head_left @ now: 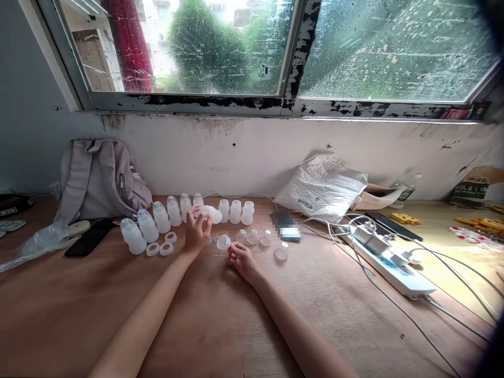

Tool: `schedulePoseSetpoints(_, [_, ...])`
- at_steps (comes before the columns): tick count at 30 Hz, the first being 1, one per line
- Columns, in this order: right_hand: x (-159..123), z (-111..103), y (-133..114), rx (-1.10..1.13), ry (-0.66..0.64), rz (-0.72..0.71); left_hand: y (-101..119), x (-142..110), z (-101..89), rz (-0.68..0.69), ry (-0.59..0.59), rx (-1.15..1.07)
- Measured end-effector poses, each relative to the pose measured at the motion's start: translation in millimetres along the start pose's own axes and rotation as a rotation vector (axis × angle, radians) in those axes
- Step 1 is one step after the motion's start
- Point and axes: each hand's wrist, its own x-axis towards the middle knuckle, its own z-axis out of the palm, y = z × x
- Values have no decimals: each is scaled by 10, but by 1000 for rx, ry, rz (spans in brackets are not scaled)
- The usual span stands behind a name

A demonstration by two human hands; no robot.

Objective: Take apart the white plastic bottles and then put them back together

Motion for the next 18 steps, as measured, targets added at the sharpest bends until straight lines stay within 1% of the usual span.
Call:
schedulePoseSetpoints(1, [5, -5, 2, 14, 4, 2, 32, -115, -61, 10, 41, -37])
schedulePoseSetpoints(3, [9, -15, 1, 39, 10, 4, 85, -329, -145, 22, 65, -99])
schedulePoseSetpoints(5, [6, -24, -9, 64, 15, 5, 123, -495, -182, 46, 15, -138])
schedulePoseSetpoints(7, [-5, -32, -25, 85, 25, 3, 148, -598, -186, 71, -74, -164])
schedulePoseSetpoints(10, [-25, -47, -48, 100, 33, -3, 163, -661, -154, 54, -155, -242])
schedulePoseSetpoints(13, [-32, -65, -53, 96, 23, -8, 154, -691, -77, -57, -237, -370])
schedulePoseSetpoints(16, [-22, -75, -49, 95, 15, -9, 136, -726, 31, -150, -335, -423])
schedulePoseSetpoints(18, [-14, -70, -52, 104, 19, -8, 129, -738, 87, -194, -342, -422])
